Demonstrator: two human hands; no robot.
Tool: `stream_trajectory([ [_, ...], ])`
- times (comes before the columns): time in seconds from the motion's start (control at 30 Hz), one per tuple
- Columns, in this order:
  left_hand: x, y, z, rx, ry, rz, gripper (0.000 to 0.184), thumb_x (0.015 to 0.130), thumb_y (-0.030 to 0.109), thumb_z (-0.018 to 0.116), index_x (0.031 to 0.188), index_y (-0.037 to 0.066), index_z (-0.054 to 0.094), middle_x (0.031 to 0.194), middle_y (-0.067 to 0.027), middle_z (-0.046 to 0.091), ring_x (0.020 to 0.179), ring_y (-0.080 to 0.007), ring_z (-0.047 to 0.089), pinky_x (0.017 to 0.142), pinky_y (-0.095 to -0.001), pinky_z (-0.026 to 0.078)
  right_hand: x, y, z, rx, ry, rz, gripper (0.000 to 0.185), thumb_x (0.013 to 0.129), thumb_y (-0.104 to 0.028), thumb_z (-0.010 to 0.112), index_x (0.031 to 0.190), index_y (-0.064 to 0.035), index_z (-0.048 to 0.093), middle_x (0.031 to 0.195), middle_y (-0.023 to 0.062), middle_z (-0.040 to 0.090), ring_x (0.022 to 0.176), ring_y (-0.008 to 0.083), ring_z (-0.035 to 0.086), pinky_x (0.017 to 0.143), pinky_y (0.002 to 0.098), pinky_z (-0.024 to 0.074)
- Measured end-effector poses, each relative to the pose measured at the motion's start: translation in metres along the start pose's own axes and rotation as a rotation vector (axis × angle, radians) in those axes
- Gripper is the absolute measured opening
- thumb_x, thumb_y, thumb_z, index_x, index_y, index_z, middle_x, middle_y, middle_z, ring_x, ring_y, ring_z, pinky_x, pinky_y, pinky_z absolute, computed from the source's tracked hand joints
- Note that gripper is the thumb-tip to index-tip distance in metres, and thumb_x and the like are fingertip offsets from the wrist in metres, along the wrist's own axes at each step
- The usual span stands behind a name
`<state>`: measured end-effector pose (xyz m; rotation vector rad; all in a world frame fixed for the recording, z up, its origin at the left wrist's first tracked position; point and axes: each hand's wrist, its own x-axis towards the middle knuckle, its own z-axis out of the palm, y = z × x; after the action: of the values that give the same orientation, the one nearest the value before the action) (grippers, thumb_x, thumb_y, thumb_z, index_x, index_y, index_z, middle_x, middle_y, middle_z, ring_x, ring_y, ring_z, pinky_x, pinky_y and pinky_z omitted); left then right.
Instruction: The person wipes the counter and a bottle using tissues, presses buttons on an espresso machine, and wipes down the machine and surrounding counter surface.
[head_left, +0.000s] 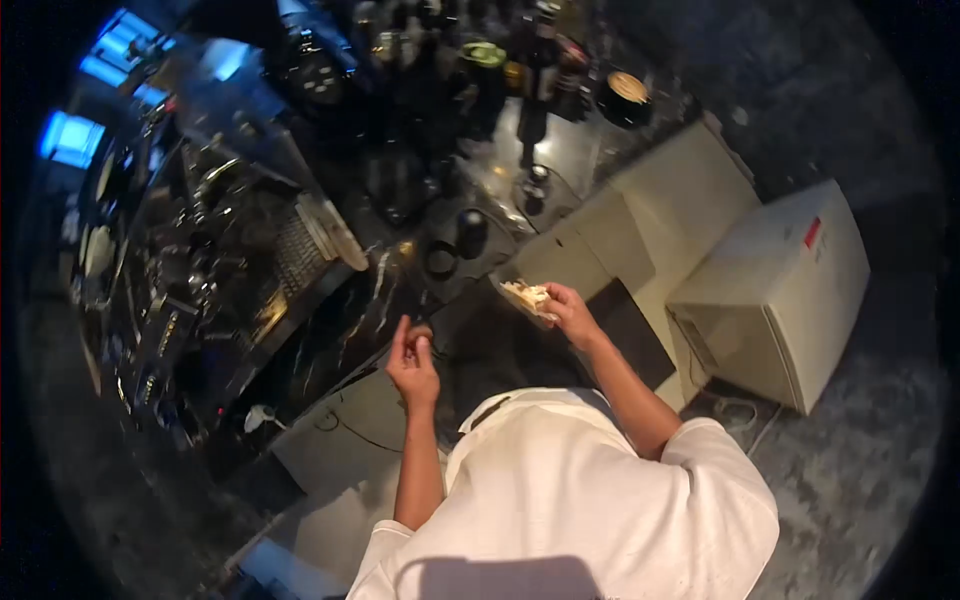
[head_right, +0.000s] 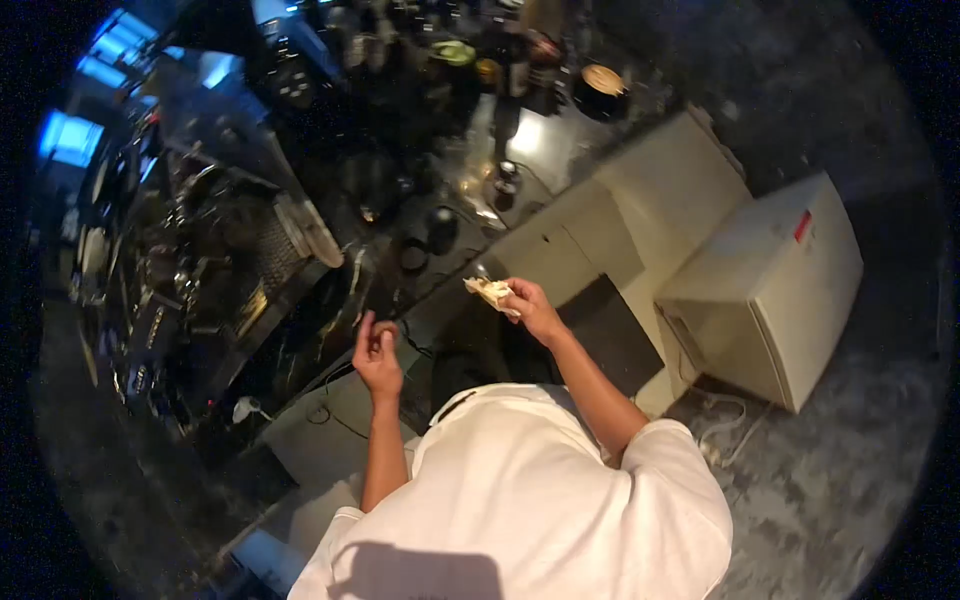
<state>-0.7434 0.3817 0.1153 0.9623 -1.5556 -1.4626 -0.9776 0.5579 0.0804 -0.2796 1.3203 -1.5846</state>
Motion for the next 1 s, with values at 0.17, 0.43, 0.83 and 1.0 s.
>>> stream_trajectory([
  [0.17,-0.015,-0.005,-0.028,0.067,0.092,-0.049,0.032,0.095,0.002,0.058,0.126,-0.004,0.059,0.093,-0.0095,0.068,0.086,-0.016,0.064,0.082,-0.0259,0.052,0.06,-0.021,0.047,-0.142,-0.142,-0.088,0.027,0.083,-0.01,0.061,0.109,-0.0027,0.064,0.087,0.0028,0.064,0.072,0.0084,0.052,0.063,0.0197,0.0388],
  [0.43,-0.017,-0.019,-0.081,0.005,0.247,-0.136,0.027,0.095,0.002,0.059,0.121,-0.003,0.061,0.097,-0.0101,0.068,0.088,-0.0164,0.064,0.083,-0.0263,0.052,0.111,-0.048,0.106,-0.307,-0.139,-0.106,0.024,0.084,-0.011,0.063,0.106,-0.002,0.064,0.089,0.0025,0.065,0.073,0.0089,0.053,0.067,0.0195,0.0402],
  [0.83,0.087,0.003,-0.053,0.062,0.005,-0.001,0.021,0.094,0.004,0.059,0.113,-0.001,0.066,0.094,-0.0076,0.066,0.081,-0.0169,0.062,0.078,-0.0273,0.052,0.12,-0.096,0.049,-0.008,0.172,-0.101,0.026,0.085,-0.01,0.062,0.11,-0.0049,0.064,0.092,0.004,0.065,0.075,0.0093,0.055,0.061,0.021,0.0431],
  [1.0,0.109,0.033,-0.006,0.402,-0.196,0.32,0.022,0.092,0.0,0.056,0.111,0.0,0.067,0.094,-0.0078,0.064,0.081,-0.0183,0.061,0.077,-0.0276,0.051,0.123,-0.118,-0.022,0.221,0.316,-0.181,0.023,0.084,-0.012,0.063,0.107,-0.0088,0.063,0.091,0.0022,0.063,0.072,0.0099,0.055,0.059,0.0211,0.0412],
])
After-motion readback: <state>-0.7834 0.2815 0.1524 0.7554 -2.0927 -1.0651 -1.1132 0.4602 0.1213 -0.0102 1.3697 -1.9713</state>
